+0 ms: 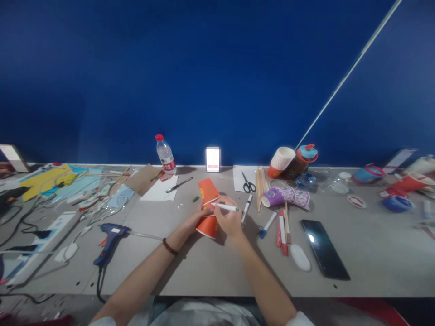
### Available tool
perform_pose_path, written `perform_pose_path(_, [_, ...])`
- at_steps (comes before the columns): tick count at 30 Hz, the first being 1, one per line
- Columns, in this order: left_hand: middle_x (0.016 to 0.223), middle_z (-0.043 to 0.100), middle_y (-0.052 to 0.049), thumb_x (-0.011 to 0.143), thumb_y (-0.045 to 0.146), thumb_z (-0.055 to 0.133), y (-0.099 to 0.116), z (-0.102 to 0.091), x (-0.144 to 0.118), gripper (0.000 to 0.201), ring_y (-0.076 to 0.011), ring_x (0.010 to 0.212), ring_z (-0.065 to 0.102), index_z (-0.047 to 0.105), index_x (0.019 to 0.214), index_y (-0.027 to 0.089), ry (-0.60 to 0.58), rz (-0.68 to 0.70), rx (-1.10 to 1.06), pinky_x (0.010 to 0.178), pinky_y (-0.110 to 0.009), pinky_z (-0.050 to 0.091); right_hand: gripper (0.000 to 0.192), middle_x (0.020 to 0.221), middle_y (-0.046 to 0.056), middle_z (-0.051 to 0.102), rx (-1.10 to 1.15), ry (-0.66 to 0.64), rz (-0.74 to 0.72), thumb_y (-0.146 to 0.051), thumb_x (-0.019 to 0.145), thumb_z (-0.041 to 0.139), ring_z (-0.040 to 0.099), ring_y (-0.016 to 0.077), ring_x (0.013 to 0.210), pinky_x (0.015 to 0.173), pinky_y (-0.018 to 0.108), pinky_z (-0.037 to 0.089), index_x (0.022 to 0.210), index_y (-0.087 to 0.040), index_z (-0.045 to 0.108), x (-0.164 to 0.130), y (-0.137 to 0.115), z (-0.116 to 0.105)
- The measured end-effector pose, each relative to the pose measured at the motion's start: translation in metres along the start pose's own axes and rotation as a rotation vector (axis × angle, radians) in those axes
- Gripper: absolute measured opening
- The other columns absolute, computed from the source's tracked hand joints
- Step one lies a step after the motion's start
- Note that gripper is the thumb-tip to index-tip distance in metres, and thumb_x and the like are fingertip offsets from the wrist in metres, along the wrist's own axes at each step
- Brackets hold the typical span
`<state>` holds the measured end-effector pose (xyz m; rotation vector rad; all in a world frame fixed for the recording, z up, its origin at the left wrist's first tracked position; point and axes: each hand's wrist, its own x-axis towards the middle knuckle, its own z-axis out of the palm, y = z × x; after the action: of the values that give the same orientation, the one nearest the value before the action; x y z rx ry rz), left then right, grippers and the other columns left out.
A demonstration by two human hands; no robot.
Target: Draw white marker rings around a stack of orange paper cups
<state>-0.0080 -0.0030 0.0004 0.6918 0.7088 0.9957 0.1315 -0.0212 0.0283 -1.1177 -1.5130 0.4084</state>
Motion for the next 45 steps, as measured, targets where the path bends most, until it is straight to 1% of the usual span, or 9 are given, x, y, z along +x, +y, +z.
perform_pose_path(4, [0.110, 0.070, -0.011, 0.060, 0.020, 0.084, 0.002, 0.001, -0.001, 0.071, -0.0247, 0.087, 0.069, 0.056, 0.125, 0.019, 0.019, -0.019, -0.004, 0.081, -0.036, 0.052, 0.009, 0.086, 0.007, 0.073, 0.000, 0.005, 0.020, -0.023, 0.083, 0.057, 0.068, 0.0236, 0.088, 0.084, 0.039, 0.054, 0.082, -0.021, 0.066, -0.001, 0.003, 0.000])
perform_pose_path(15, [0.113, 0.069, -0.011, 0.063, 0.021, 0.082, -0.002, -0.001, 0.000, 0.071, -0.0251, 0.091, 0.068, 0.054, 0.129, 0.020, -0.009, 0.009, 0.000, 0.084, -0.037, 0.052, 0.009, 0.086, 0.007, 0.072, 0.020, 0.008, 0.019, -0.021, 0.081, 0.056, 0.068, 0.0238, 0.089, 0.085, 0.038, 0.053, 0.078, -0.021, 0.064, -0.001, 0.004, 0.000])
perform_pose_path(23, [0.108, 0.070, -0.011, 0.060, 0.021, 0.083, 0.002, 0.002, -0.001, 0.070, -0.0244, 0.085, 0.069, 0.056, 0.125, 0.018, 0.025, -0.020, 0.016, 0.080, -0.036, 0.052, 0.011, 0.086, 0.008, 0.073, -0.004, 0.021, 0.091, -0.026, 0.082, 0.057, 0.068, 0.0250, 0.087, 0.085, 0.041, 0.054, 0.081, -0.020, 0.066, -0.003, 0.004, 0.001])
perform_pose_path(30, [0.118, 0.068, -0.013, 0.064, 0.022, 0.082, -0.001, 0.000, -0.001, 0.073, -0.0278, 0.096, 0.068, 0.053, 0.131, 0.020, -0.029, 0.000, 0.009, 0.086, -0.039, 0.051, 0.011, 0.083, 0.007, 0.073, 0.017, 0.035, 0.081, -0.024, 0.079, 0.055, 0.069, 0.0258, 0.088, 0.084, 0.041, 0.054, 0.075, -0.021, 0.064, 0.000, -0.002, -0.001])
perform_pose_path(35, [0.115, 0.068, -0.013, 0.061, 0.023, 0.082, 0.002, 0.001, -0.002, 0.077, -0.0270, 0.091, 0.068, 0.052, 0.132, 0.018, -0.004, -0.017, 0.037, 0.083, -0.039, 0.052, 0.013, 0.087, 0.008, 0.073, 0.083, 0.043, 0.126, -0.030, 0.083, 0.057, 0.069, 0.0245, 0.088, 0.084, 0.040, 0.054, 0.078, -0.020, 0.065, 0.002, -0.002, -0.003])
perform_pose_path(38, [0.111, 0.069, -0.013, 0.062, 0.024, 0.082, 0.005, 0.001, -0.002, 0.077, -0.0251, 0.086, 0.069, 0.050, 0.132, 0.018, 0.013, -0.046, 0.048, 0.080, -0.037, 0.052, 0.020, 0.086, 0.007, 0.073, 0.126, 0.074, 0.192, -0.036, 0.086, 0.058, 0.069, 0.0228, 0.084, 0.083, 0.039, 0.054, 0.088, -0.019, 0.067, 0.006, -0.003, -0.010])
perform_pose_path(40, [0.107, 0.070, -0.012, 0.063, 0.025, 0.082, 0.005, 0.000, -0.001, 0.077, -0.0241, 0.083, 0.069, 0.049, 0.132, 0.019, 0.022, -0.069, 0.047, 0.078, -0.037, 0.052, 0.025, 0.085, 0.007, 0.074, 0.159, 0.096, 0.243, -0.039, 0.089, 0.055, 0.068, 0.0239, 0.091, 0.090, 0.041, 0.052, 0.094, -0.018, 0.067, 0.010, -0.006, -0.020])
perform_pose_path(43, [0.099, 0.071, -0.010, 0.063, 0.024, 0.083, 0.004, -0.001, 0.000, 0.076, -0.0234, 0.080, 0.069, 0.048, 0.130, 0.019, 0.039, -0.096, 0.037, 0.077, -0.037, 0.053, 0.031, 0.082, 0.006, 0.074, 0.290, 0.117, 0.350, -0.043, 0.092, 0.051, 0.070, 0.0236, 0.091, 0.092, 0.043, 0.051, 0.106, -0.018, 0.064, 0.016, -0.010, -0.045])
perform_pose_path(45, [0.096, 0.071, -0.009, 0.062, 0.024, 0.083, 0.002, -0.001, 0.001, 0.075, -0.0231, 0.077, 0.069, 0.048, 0.128, 0.020, 0.049, -0.101, 0.032, 0.076, -0.037, 0.054, 0.032, 0.086, 0.005, 0.074, 0.298, 0.156, 0.381, -0.044, 0.092, 0.051, 0.071, 0.0232, 0.089, 0.090, 0.043, 0.053, 0.110, -0.019, 0.063, 0.016, -0.008, -0.067])
